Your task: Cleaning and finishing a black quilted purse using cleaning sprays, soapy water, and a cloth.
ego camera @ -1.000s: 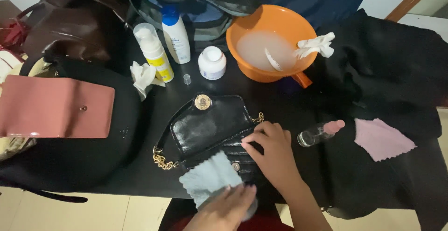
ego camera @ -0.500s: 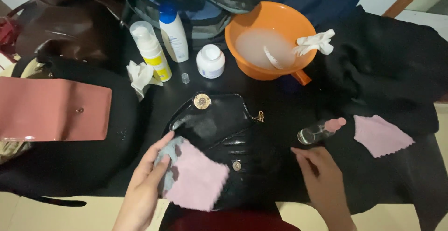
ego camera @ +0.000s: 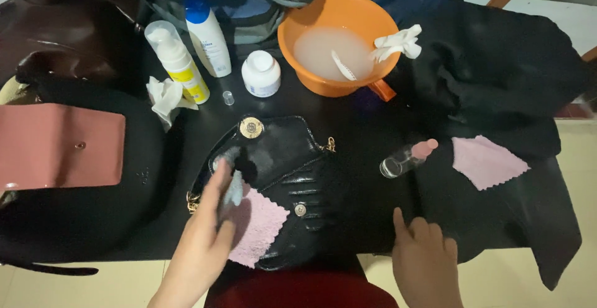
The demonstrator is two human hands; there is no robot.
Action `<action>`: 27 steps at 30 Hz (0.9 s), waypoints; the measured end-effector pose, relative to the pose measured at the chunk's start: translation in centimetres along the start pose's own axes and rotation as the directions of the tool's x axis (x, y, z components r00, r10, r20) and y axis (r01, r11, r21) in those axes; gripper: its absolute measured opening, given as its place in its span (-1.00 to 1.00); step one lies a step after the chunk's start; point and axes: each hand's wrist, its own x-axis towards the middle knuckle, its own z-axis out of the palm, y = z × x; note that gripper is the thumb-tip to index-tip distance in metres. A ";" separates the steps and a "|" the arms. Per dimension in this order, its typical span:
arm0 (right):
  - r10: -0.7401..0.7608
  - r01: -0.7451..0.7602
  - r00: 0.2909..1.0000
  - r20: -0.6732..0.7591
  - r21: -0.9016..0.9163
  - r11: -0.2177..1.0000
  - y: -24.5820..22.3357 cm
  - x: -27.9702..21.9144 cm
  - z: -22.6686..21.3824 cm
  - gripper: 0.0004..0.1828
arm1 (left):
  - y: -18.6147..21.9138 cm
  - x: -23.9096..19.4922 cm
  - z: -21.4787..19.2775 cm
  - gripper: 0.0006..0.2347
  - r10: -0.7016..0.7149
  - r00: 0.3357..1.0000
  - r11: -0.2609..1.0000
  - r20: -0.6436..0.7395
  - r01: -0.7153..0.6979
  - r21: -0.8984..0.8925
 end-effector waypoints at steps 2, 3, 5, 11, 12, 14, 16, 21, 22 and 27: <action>-0.058 0.067 0.996 0.063 -0.152 0.986 -0.8 -0.7 -1.1 -0.36 | -0.2 -0.3 0.2 -0.25 0.104 0.988 0.979 0.117 -0.122 0.163; -0.057 0.066 0.996 0.064 -0.152 0.986 -0.9 -0.9 -1.5 -0.36 | 0.0 -0.4 0.4 -0.25 0.104 0.988 0.979 0.117 -0.122 0.162; -0.074 0.091 0.985 0.157 -0.103 0.990 -1.1 -1.3 -2.1 -0.43 | 0.3 -0.7 0.6 -0.19 -0.027 0.947 0.921 0.319 -0.101 0.376; -0.117 0.117 0.993 -0.009 0.032 0.993 0.9 0.8 0.3 -0.36 | 3.4 -1.5 0.7 -0.34 -0.213 0.876 0.904 0.432 0.009 0.428; -0.123 0.123 0.992 -0.009 0.032 0.992 1.0 0.8 -0.1 -0.36 | 2.5 -1.6 0.5 -0.34 -0.217 0.878 0.903 0.428 0.014 0.429; 0.009 0.005 0.999 -0.039 0.328 0.945 1.1 0.9 -1.1 -0.53 | 0.8 -1.4 0.2 -0.44 0.227 0.960 0.929 0.164 -0.264 0.260; 0.066 -0.030 0.995 -0.071 0.425 0.905 1.0 1.5 -1.3 -0.69 | -1.0 -0.6 -0.1 -0.48 0.297 0.954 0.885 0.048 -0.294 0.361; 0.201 -0.083 0.958 -0.206 0.470 0.879 0.7 2.0 -1.6 -0.61 | -3.1 -0.2 0.0 -0.52 0.254 0.960 0.847 -0.118 -0.162 0.506; 0.234 -0.126 0.961 -0.144 0.526 0.841 0.4 1.8 -2.2 -0.61 | -2.8 -0.3 0.0 -0.47 0.144 0.983 0.851 -0.112 -0.065 0.522; 0.181 0.037 0.959 -0.218 0.729 0.684 -2.0 0.4 -3.1 -0.63 | -2.2 -1.8 -0.6 -0.47 0.154 0.984 0.878 -0.085 -0.096 0.469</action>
